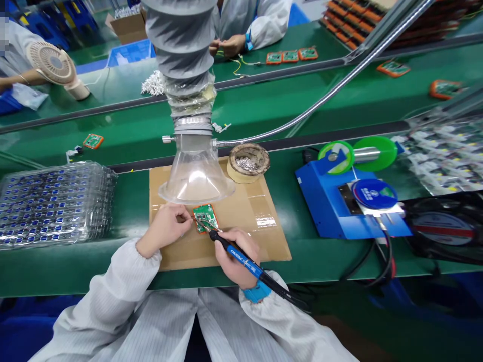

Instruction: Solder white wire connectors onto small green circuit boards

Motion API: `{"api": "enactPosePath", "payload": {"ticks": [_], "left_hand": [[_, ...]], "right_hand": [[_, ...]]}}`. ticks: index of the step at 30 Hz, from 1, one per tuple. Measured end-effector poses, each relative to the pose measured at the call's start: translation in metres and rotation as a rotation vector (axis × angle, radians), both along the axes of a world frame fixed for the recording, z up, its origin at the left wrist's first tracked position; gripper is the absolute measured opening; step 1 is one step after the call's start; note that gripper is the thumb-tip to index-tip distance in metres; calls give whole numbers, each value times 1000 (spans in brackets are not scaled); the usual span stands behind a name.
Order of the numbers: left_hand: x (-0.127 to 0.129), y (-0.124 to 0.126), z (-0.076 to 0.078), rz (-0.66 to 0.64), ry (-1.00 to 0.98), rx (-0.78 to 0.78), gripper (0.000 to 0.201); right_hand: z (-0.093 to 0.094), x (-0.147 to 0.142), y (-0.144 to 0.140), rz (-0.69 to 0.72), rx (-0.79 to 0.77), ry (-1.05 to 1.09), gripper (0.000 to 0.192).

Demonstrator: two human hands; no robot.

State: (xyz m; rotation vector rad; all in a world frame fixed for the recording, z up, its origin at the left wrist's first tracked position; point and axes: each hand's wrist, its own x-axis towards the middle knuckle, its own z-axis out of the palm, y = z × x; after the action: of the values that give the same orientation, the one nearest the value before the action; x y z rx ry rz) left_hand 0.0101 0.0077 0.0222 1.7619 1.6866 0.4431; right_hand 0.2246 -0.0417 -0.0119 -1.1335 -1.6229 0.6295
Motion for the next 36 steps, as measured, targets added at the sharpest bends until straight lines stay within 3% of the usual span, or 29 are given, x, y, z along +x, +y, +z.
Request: {"api": "enactPosePath", "payload": {"ticks": [36], "left_hand": [[0,-1,-2,-13,10,33,20]], "right_hand": [[-1,-1,2,11,72,29,14]]}}
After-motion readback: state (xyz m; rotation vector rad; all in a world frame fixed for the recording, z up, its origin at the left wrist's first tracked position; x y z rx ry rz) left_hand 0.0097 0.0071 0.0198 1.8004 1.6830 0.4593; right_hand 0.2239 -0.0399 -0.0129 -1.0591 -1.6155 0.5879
